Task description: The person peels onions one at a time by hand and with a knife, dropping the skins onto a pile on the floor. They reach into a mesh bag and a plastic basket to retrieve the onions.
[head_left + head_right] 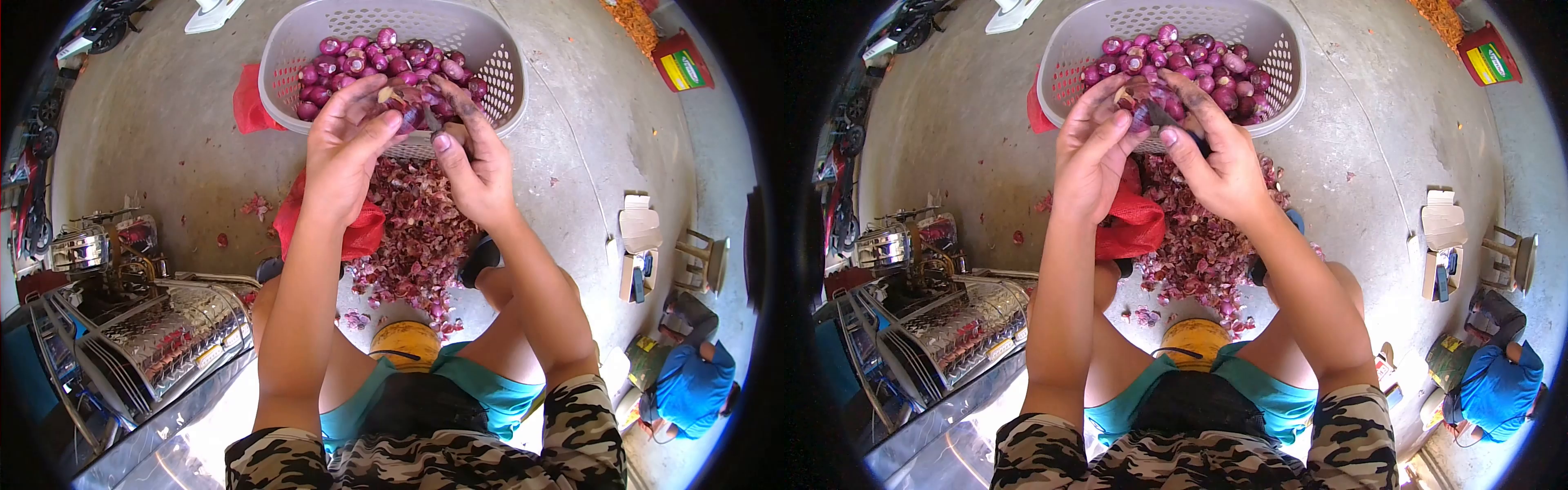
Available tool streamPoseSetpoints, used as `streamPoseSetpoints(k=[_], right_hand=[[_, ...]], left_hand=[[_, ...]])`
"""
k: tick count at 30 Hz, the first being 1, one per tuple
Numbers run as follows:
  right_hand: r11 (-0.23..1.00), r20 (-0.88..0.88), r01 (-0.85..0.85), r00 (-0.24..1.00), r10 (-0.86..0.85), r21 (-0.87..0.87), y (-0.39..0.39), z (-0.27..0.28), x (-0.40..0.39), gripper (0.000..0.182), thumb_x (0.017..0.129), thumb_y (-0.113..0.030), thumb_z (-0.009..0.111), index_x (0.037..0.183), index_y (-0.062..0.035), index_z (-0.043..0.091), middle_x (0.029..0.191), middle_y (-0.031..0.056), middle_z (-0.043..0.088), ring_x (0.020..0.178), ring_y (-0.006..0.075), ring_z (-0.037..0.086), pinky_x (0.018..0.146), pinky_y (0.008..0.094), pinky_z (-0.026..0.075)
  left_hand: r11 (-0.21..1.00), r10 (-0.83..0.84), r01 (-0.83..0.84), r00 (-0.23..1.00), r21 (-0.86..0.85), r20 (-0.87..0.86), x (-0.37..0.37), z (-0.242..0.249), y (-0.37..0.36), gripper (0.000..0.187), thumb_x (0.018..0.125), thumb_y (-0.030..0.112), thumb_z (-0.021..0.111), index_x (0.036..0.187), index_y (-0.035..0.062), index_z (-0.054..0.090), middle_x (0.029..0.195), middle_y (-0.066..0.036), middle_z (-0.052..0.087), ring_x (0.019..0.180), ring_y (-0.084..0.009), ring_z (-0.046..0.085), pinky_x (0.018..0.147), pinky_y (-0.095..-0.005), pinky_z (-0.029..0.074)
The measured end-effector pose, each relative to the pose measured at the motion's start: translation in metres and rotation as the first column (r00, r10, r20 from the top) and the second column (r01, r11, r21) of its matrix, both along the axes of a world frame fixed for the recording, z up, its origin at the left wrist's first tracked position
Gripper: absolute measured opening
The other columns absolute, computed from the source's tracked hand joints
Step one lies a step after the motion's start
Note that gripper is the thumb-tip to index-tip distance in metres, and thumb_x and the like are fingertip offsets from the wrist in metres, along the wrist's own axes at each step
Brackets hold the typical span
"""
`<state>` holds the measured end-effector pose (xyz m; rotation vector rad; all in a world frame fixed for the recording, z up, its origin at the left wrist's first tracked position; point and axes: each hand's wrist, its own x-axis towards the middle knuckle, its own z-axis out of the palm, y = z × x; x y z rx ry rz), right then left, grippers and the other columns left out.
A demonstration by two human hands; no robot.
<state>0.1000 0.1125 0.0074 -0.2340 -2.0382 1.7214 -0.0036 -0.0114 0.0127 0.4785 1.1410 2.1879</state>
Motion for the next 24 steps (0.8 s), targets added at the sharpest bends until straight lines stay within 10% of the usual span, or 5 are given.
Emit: streamPoseSetpoints(k=[10, 24], right_hand=[[0.953, -0.048, -0.03, 0.998, 0.047, 0.301, 0.005, -0.001, -0.004, 0.044, 0.087, -0.016, 0.057, 0.128, -0.0048, 0.046, 0.123, 0.0142, 0.056, 0.101, 0.0318, 0.061, 0.082, 0.0354, 0.049], [0.956, -0.183, 0.08, 0.983, -0.028, 0.282, 0.001, -0.004, -0.01, 0.03, 0.088, -0.01, 0.056, 0.117, 0.0006, 0.056, 0.118, 0.0166, 0.059, 0.104, 0.0271, 0.061, 0.087, 0.0334, 0.048]], left_hand=[[0.997, 0.075, -0.075, 0.996, 0.009, -0.044, -0.005, 0.001, 0.0, 0.039, 0.078, -0.005, 0.065, 0.115, -0.001, 0.054, 0.115, -0.011, 0.057, 0.102, -0.0161, 0.056, 0.087, -0.0288, 0.048], [0.99, 0.126, -0.138, 0.966, -0.036, -0.225, 0.001, 0.001, 0.002, 0.044, 0.073, -0.005, 0.072, 0.113, -0.0018, 0.055, 0.106, -0.01, 0.06, 0.093, -0.0146, 0.059, 0.081, -0.0284, 0.052]])
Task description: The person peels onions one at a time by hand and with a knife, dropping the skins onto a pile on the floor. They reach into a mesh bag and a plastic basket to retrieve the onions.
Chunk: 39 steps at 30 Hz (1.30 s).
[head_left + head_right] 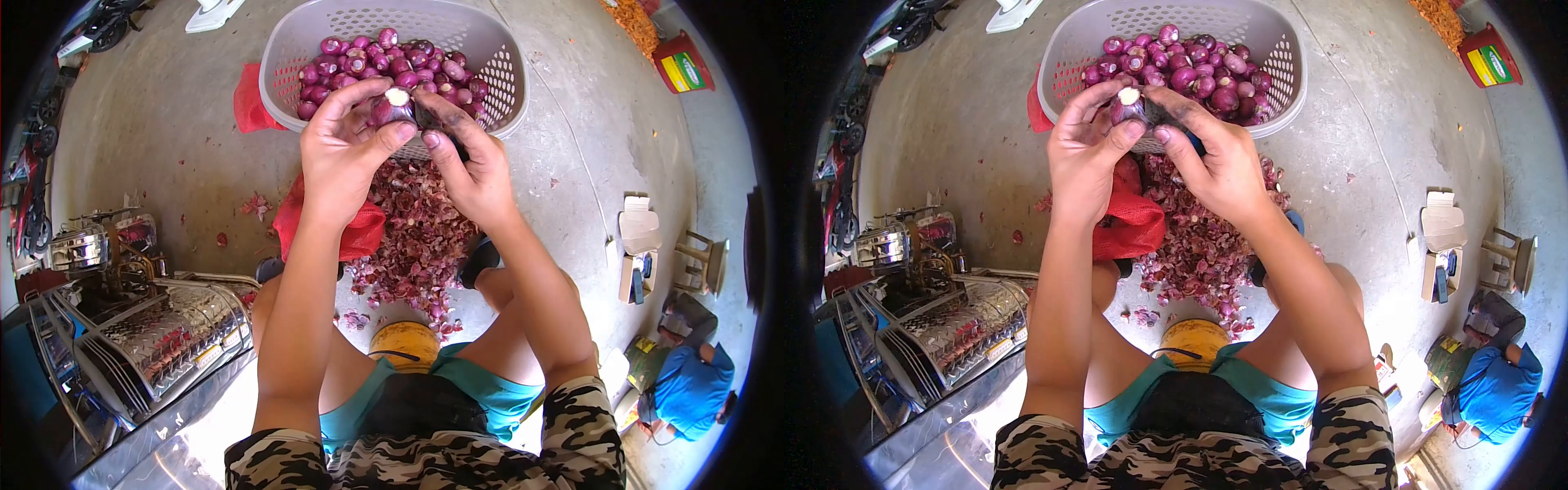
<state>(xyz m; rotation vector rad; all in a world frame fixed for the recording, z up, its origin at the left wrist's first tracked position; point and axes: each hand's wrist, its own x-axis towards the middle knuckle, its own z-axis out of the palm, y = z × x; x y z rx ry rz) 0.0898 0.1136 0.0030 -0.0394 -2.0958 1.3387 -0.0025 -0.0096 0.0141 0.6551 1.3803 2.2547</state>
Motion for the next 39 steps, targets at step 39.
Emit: streamPoseSetpoints(k=[39], right_hand=[[1.0, -0.006, 0.018, 1.0, -0.018, -0.02, -0.001, -0.002, 0.0, 0.03, 0.088, -0.012, 0.058, 0.115, 0.0006, 0.056, 0.113, 0.0157, 0.062, 0.102, 0.0261, 0.062, 0.085, 0.0323, 0.048]], left_hand=[[0.997, -0.027, 0.026, 0.999, 0.066, 0.018, -0.005, -0.006, 0.0, 0.043, 0.075, -0.009, 0.067, 0.115, 0.0, 0.051, 0.119, -0.014, 0.054, 0.106, -0.0186, 0.054, 0.09, -0.0302, 0.047]])
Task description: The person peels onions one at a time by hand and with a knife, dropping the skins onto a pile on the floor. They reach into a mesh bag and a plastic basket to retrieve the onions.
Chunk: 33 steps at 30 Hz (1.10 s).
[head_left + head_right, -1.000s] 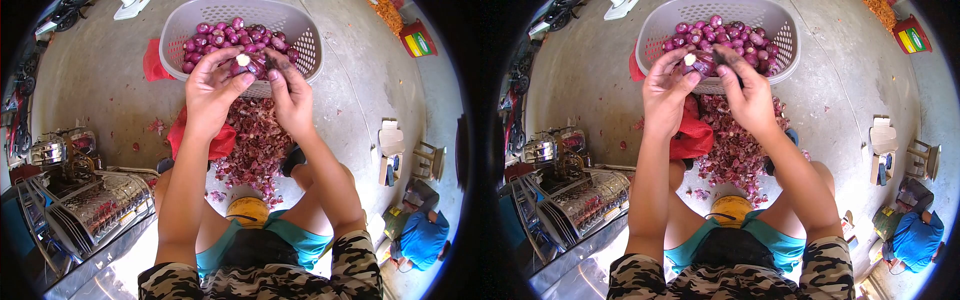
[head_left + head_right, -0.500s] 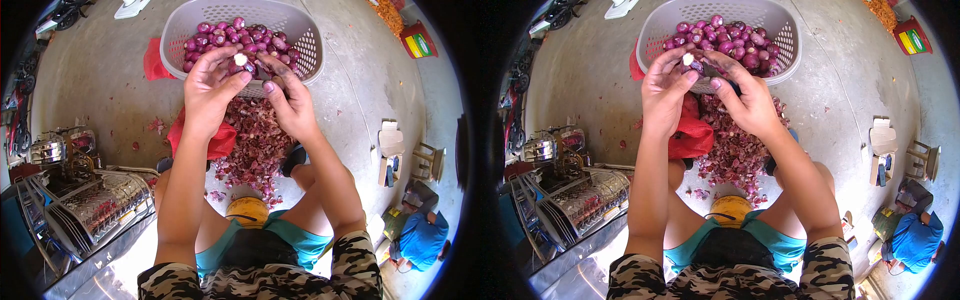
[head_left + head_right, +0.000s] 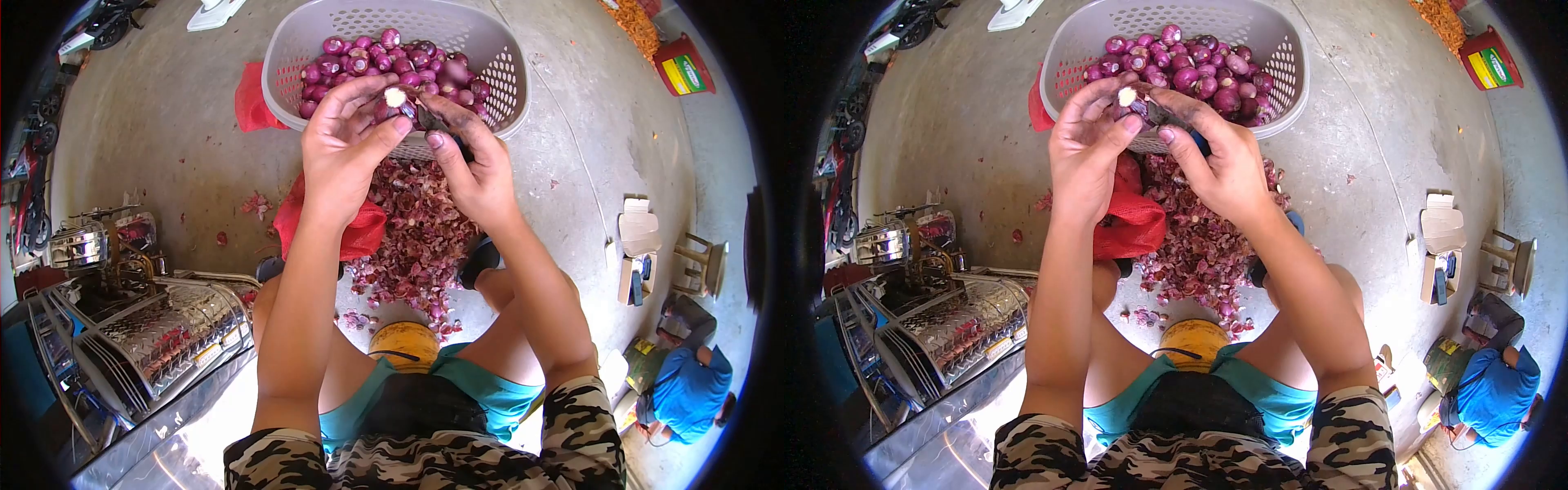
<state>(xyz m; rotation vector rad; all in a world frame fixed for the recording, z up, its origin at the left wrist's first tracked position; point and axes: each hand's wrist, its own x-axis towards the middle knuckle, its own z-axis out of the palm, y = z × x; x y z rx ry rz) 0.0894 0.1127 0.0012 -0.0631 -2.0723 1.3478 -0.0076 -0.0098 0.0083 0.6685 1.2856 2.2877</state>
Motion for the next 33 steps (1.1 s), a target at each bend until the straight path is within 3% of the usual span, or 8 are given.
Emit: streamPoseSetpoints(k=[4, 10, 12, 16, 20, 21, 26, 33], right_hand=[[0.998, -0.044, 0.059, 0.997, -0.057, 0.033, -0.002, 0.002, -0.001, 0.027, 0.089, -0.01, 0.056, 0.113, 0.0026, 0.057, 0.113, 0.0161, 0.062, 0.103, 0.0248, 0.062, 0.086, 0.0319, 0.048], [0.986, -0.019, 0.021, 1.0, -0.025, -0.163, -0.004, -0.004, -0.002, 0.029, 0.092, -0.011, 0.054, 0.118, 0.0013, 0.054, 0.107, 0.0122, 0.064, 0.094, 0.0153, 0.061, 0.084, 0.0268, 0.046], [0.944, 0.034, 0.029, 0.999, -0.019, -0.33, -0.002, -0.002, -0.001, 0.032, 0.093, -0.011, 0.052, 0.122, 0.0002, 0.051, 0.097, 0.0073, 0.063, 0.083, 0.0106, 0.057, 0.076, 0.0237, 0.045], [0.85, 0.07, -0.086, 0.987, 0.143, -0.519, 0.006, 0.003, 0.007, 0.038, 0.094, -0.011, 0.05, 0.13, -0.0011, 0.044, 0.078, -0.0024, 0.055, 0.066, 0.0038, 0.046, 0.063, 0.0191, 0.039], [0.886, 0.073, -0.111, 0.984, 0.16, -0.45, -0.007, 0.009, 0.009, 0.047, 0.092, -0.015, 0.054, 0.134, -0.0019, 0.037, 0.069, -0.003, 0.052, 0.063, 0.0041, 0.043, 0.06, 0.0196, 0.037], [0.921, 0.157, -0.095, 0.974, 0.165, -0.378, -0.003, 0.007, 0.011, 0.05, 0.091, -0.015, 0.055, 0.135, -0.0016, 0.036, 0.081, 0.0033, 0.058, 0.067, 0.0061, 0.049, 0.064, 0.0218, 0.041], [0.964, 0.131, -0.089, 0.983, 0.125, -0.252, -0.004, 0.002, 0.009, 0.047, 0.09, -0.014, 0.056, 0.131, 0.0002, 0.039, 0.109, 0.0096, 0.058, 0.08, 0.0113, 0.058, 0.076, 0.0264, 0.046], [0.99, 0.016, -0.071, 0.997, 0.074, -0.122, -0.004, -0.005, 0.004, 0.039, 0.088, -0.013, 0.058, 0.124, 0.0001, 0.047, 0.124, 0.0151, 0.056, 0.101, 0.0235, 0.062, 0.086, 0.0314, 0.047]], left_hand=[[0.999, -0.029, 0.028, 0.999, 0.028, 0.027, 0.0, 0.003, 0.0, 0.045, 0.075, -0.009, 0.066, 0.116, 0.0013, 0.051, 0.119, -0.015, 0.055, 0.106, -0.0196, 0.054, 0.09, -0.0307, 0.047], [0.991, -0.104, 0.095, 0.99, 0.095, 0.091, -0.001, 0.002, -0.001, 0.041, 0.08, -0.008, 0.058, 0.118, 0.0033, 0.049, 0.121, -0.017, 0.054, 0.109, -0.0222, 0.054, 0.092, -0.0346, 0.046], [0.978, -0.165, 0.147, 0.98, 0.148, 0.115, -0.002, 0.002, -0.002, 0.037, 0.084, -0.005, 0.051, 0.12, 0.004, 0.048, 0.125, -0.018, 0.051, 0.112, -0.0249, 0.053, 0.096, -0.0394, 0.043], [0.97, -0.206, 0.178, 0.963, 0.166, 0.171, -0.001, 0.007, -0.003, 0.036, 0.085, -0.001, 0.049, 0.121, 0.0048, 0.048, 0.126, -0.017, 0.05, 0.112, -0.0244, 0.053, 0.094, -0.0395, 0.044], [0.982, -0.162, 0.137, 0.965, 0.129, 0.208, -0.002, 0.004, -0.003, 0.036, 0.085, 0.001, 0.049, 0.121, 0.0051, 0.048, 0.126, -0.015, 0.051, 0.111, -0.0238, 0.053, 0.092, -0.0378, 0.045], [0.984, -0.154, 0.13, 0.965, 0.12, 0.213, -0.002, 0.004, -0.003, 0.036, 0.085, 0.001, 0.049, 0.122, 0.0052, 0.048, 0.126, -0.014, 0.051, 0.11, -0.0237, 0.054, 0.092, -0.0374, 0.045], [0.964, -0.237, 0.173, 0.903, 0.201, 0.358, 0.0, 0.006, -0.003, 0.037, 0.084, -0.002, 0.053, 0.121, 0.0032, 0.048, 0.116, -0.011, 0.055, 0.106, -0.0215, 0.055, 0.091, -0.0399, 0.046], [0.979, -0.202, 0.185, 0.937, 0.086, 0.284, 0.01, -0.001, 0.0, 0.038, 0.085, 0.002, 0.06, 0.121, 0.0029, 0.047, 0.109, -0.007, 0.057, 0.1, -0.0167, 0.057, 0.086, -0.0351, 0.051]])
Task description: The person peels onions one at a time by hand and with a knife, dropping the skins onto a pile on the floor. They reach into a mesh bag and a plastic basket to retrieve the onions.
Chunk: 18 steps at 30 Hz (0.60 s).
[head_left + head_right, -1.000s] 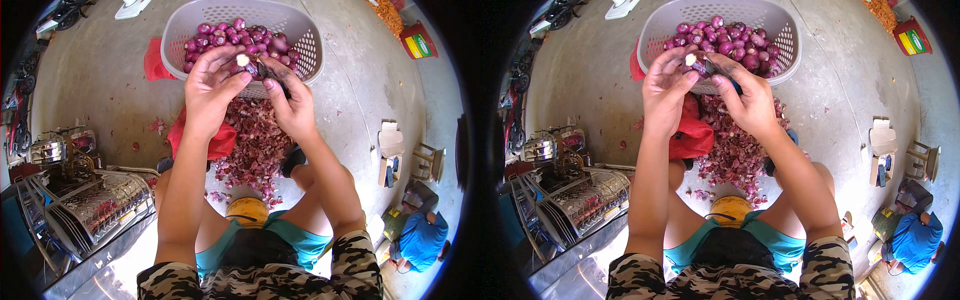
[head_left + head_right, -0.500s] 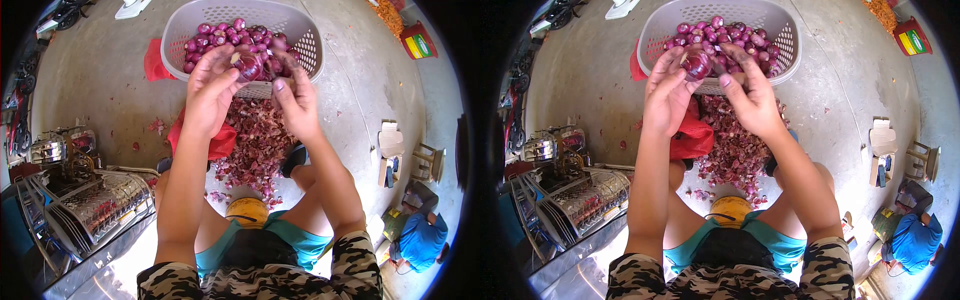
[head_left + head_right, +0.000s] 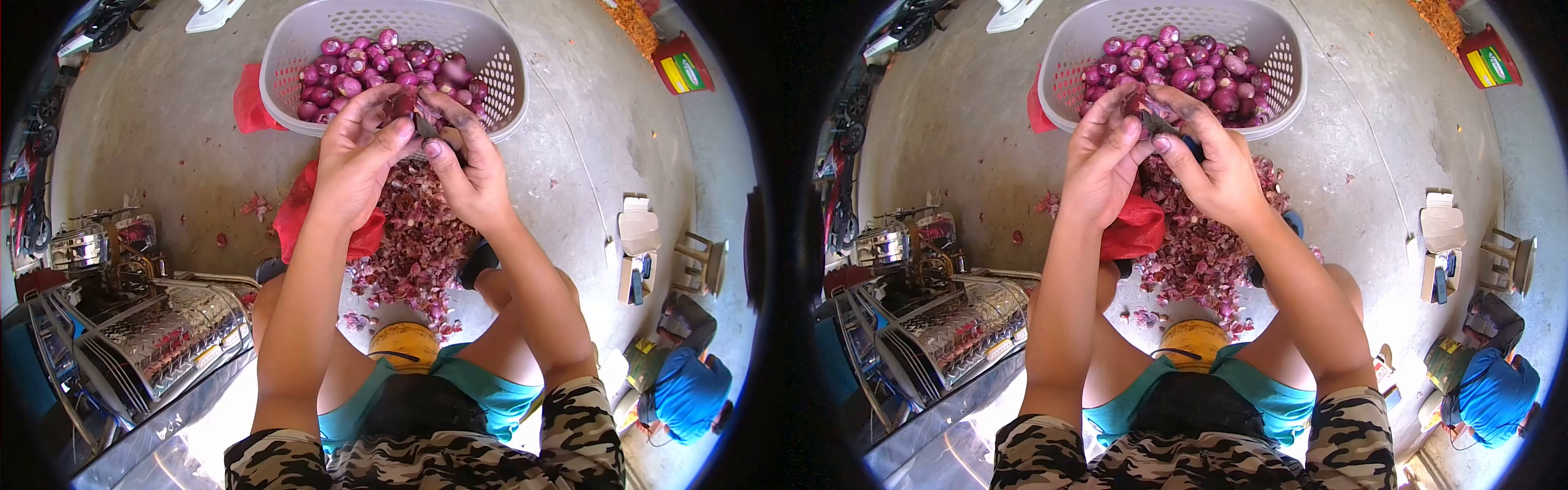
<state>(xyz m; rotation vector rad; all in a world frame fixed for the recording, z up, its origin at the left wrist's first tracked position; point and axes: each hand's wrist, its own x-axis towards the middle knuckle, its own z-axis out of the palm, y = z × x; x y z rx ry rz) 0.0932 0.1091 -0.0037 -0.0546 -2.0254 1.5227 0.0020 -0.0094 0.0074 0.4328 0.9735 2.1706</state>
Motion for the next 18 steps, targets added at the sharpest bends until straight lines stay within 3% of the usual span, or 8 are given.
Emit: streamPoseSetpoints(k=[12, 18], right_hand=[[0.999, -0.064, 0.036, 0.997, -0.033, 0.038, 0.0007, -0.0017, -0.0029, 0.035, 0.087, -0.011, 0.059, 0.119, 0.0008, 0.053, 0.118, 0.0159, 0.059, 0.104, 0.0247, 0.062, 0.086, 0.0312, 0.048], [0.998, -0.079, 0.055, 0.996, -0.052, 0.035, 0.0023, -0.001, -0.0046, 0.032, 0.088, -0.01, 0.058, 0.117, 0.0026, 0.054, 0.115, 0.0166, 0.061, 0.101, 0.023, 0.062, 0.085, 0.0309, 0.048]], left_hand=[[0.999, 0.011, -0.013, 0.998, -0.045, -0.056, -0.0013, -0.0031, -0.0014, 0.036, 0.088, 0.007, 0.058, 0.123, 0.0025, 0.048, 0.108, -0.008, 0.06, 0.094, -0.0164, 0.061, 0.081, -0.0323, 0.054], [1.0, -0.018, 0.019, 1.0, -0.02, 0.026, -0.0029, -0.0048, -0.0022, 0.037, 0.084, 0.005, 0.063, 0.119, 0.0034, 0.05, 0.102, -0.006, 0.061, 0.094, -0.0157, 0.06, 0.079, -0.0342, 0.055]])
